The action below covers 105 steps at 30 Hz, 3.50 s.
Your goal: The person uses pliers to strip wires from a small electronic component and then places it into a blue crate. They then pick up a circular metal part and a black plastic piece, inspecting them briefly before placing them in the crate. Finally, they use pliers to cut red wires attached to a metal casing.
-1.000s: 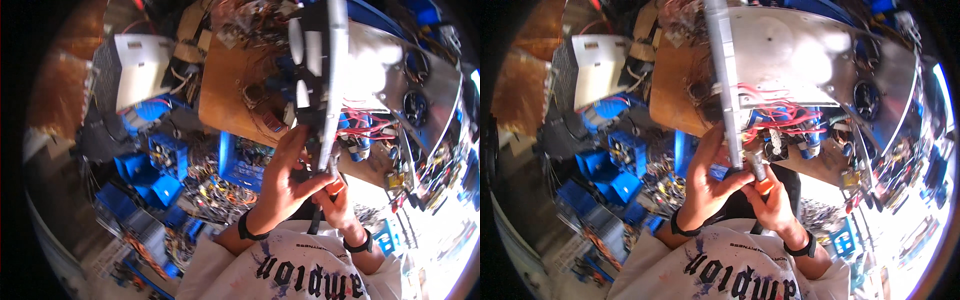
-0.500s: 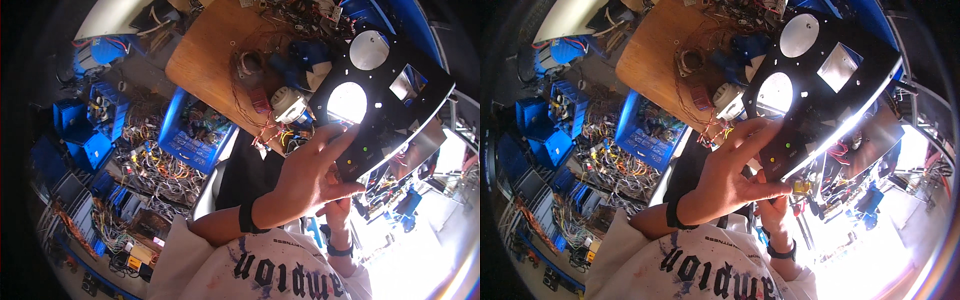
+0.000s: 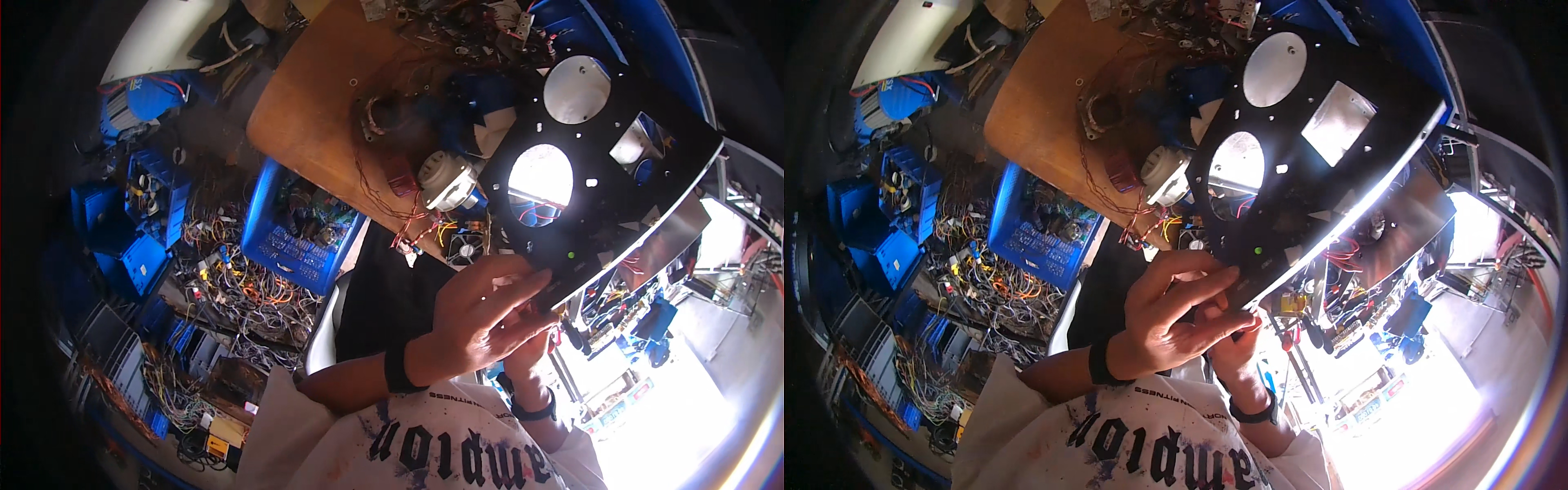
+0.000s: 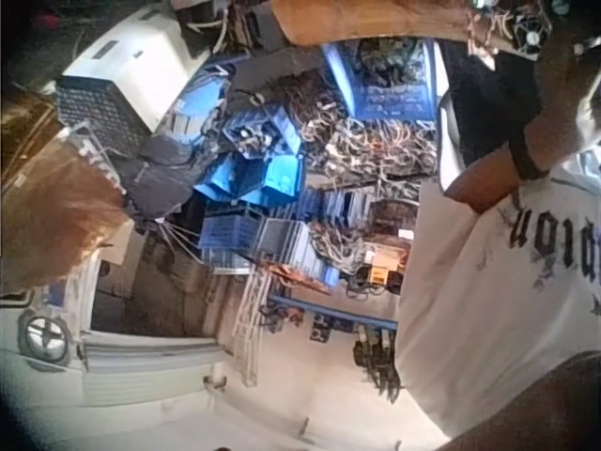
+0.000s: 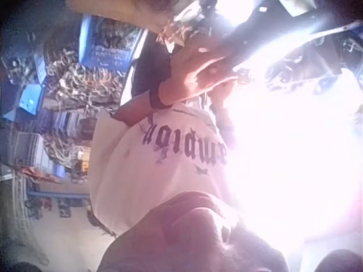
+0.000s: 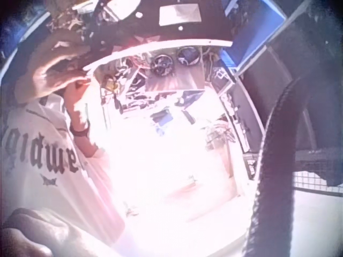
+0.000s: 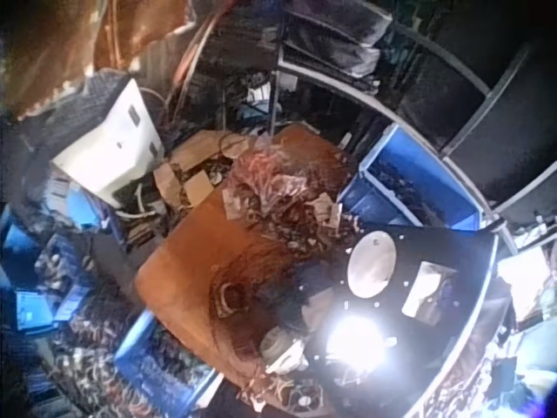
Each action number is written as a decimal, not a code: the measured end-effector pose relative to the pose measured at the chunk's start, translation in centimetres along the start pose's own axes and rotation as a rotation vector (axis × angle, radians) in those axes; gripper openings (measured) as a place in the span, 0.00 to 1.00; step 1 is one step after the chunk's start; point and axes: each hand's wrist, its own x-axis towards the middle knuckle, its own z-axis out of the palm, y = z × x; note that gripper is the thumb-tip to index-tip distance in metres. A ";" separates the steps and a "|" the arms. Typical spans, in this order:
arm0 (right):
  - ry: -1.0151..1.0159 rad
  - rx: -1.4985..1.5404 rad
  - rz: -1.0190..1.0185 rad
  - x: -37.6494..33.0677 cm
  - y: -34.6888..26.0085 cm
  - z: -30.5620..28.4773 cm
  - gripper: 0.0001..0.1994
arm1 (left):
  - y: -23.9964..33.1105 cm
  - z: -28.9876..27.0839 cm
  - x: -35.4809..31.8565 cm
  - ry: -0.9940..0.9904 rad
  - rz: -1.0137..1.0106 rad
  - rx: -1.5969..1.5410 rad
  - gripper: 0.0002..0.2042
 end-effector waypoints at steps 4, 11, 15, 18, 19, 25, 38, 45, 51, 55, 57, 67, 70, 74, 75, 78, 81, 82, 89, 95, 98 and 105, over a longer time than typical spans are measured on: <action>-0.079 -0.132 0.104 -0.3 1.4 -1.5 0.11 | 0.5 0.1 -0.3 0.048 -0.045 -0.043 0.27; -0.146 -0.184 -0.011 0.6 0.8 -1.7 0.13 | 0.8 -0.2 0.2 -0.072 0.003 0.146 0.27; -0.154 -0.044 -0.134 1.6 2.0 -1.5 0.19 | 0.5 0.2 -0.2 -0.074 0.006 0.180 0.26; -0.251 -0.257 0.081 2.6 -1.9 -1.9 0.23 | 0.0 0.1 -1.6 0.007 -0.212 -0.029 0.27; -0.228 -0.225 0.028 2.7 -2.0 -1.9 0.25 | -0.1 0.4 -2.3 0.029 -0.275 -0.078 0.27; -0.315 -0.098 0.008 2.4 -1.6 -4.1 0.32 | -1.0 -1.3 -6.9 -0.165 -0.532 -0.063 0.22; -0.472 0.166 0.091 2.9 -0.4 -8.7 0.21 | 2.2 3.0 -5.9 -0.015 -0.203 0.244 0.14; -0.405 0.403 -0.114 5.8 -2.7 -6.6 0.17 | 4.6 3.0 -2.0 0.063 0.092 0.485 0.13; -0.312 0.488 0.035 6.9 -5.4 -4.0 0.21 | 4.5 3.1 0.0 -0.033 -0.041 0.475 0.25; -0.266 0.502 0.048 7.8 -6.3 -3.5 0.21 | 3.6 2.6 -0.1 -0.035 -0.063 0.453 0.22; -0.272 0.477 0.070 8.0 -6.9 -3.8 0.21 | 3.5 2.6 -0.1 -0.020 -0.057 0.447 0.21; -0.218 0.413 0.081 8.4 -7.0 -4.4 0.16 | 3.6 2.1 -0.2 -0.046 -0.106 0.416 0.22; -0.162 0.588 0.000 8.2 -4.6 -3.9 0.15 | 3.4 2.1 -0.5 -0.037 -0.146 0.403 0.21; -0.244 0.592 0.153 6.6 -3.1 -5.8 0.17 | 3.7 2.3 -1.9 0.039 -0.099 0.341 0.13; -0.251 0.619 0.170 6.3 -2.6 -6.0 0.19 | 3.9 2.5 -2.7 0.073 -0.159 0.393 0.13; -0.220 0.696 0.278 4.6 -1.7 -5.7 0.19 | 4.0 0.8 -5.5 -0.236 -0.455 0.533 0.07; -0.277 0.680 0.369 3.3 -1.9 -5.7 0.20 | 3.3 0.8 -7.2 -0.478 -0.637 0.500 0.10; -0.301 0.685 0.436 2.9 -2.1 -5.7 0.20 | 3.6 1.0 -7.5 -0.427 -0.802 0.337 0.12; -0.420 0.687 0.353 1.8 -2.3 -6.8 0.22 | 6.2 3.1 -8.1 -0.179 -1.289 -0.208 0.15; -0.605 0.715 0.391 0.4 -0.8 -8.7 0.31 | 7.0 3.0 -9.7 -0.355 -1.228 -0.266 0.13; -0.638 0.632 0.353 0.7 -1.5 -12.1 0.33 | 7.4 -0.2 -8.7 -0.329 -1.178 -0.203 0.15; -0.726 0.723 0.307 1.0 -2.9 -12.8 0.25 | 7.3 1.3 -9.6 -0.338 -0.984 -0.239 0.16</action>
